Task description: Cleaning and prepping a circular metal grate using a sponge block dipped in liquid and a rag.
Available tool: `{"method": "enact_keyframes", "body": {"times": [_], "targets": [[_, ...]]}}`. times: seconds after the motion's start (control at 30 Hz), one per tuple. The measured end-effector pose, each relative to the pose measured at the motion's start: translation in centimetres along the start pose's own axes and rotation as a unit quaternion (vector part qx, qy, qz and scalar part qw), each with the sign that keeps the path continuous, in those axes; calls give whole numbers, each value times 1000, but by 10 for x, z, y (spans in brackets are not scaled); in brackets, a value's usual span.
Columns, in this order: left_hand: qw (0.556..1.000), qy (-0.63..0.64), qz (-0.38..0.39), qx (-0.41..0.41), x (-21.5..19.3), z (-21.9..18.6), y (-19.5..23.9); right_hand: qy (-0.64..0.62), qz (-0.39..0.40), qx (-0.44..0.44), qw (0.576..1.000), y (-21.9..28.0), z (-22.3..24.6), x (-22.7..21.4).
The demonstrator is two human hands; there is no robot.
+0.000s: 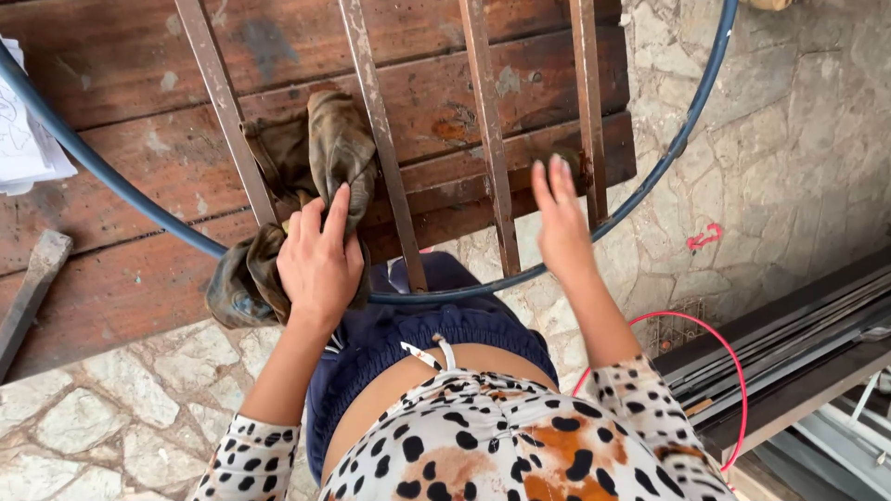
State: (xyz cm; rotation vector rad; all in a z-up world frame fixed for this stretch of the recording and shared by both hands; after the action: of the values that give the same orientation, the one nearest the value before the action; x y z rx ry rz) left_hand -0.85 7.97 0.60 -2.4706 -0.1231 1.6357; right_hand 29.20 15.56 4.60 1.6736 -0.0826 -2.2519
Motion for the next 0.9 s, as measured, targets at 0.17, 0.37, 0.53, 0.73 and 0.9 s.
{"method": "enact_keyframes", "body": {"times": [0.17,0.37,0.53,0.73,0.9], "targets": [[998,40,-49,-2,-16,-2,-8,5,-2,-39,999,9,-30,22],[977,181,-93,-60,-46,-48,-42,-294,-41,42,954,1,-102,-45],[984,166,-2,-66,-47,-157,-90,-343,-140,71,926,39,-113,-134],[992,-103,35,65,161,-268,-109,-376,-107,203,898,77,-161,-130],[974,-181,-56,120,175,-289,-110,-455,-160,146,864,84,-200,-124]]}}
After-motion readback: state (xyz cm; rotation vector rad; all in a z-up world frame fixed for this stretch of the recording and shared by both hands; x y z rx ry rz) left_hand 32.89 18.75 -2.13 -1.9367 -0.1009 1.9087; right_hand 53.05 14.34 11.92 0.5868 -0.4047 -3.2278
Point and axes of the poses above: each hand's wrist, its own y-axis away from the middle knuckle, its own x-axis out of the palm, z = x × y, the point moved 8 cm from there along -y, towards the middle knuckle, and after that the axes turned 8 degrees about x, right-handed, at the moved point
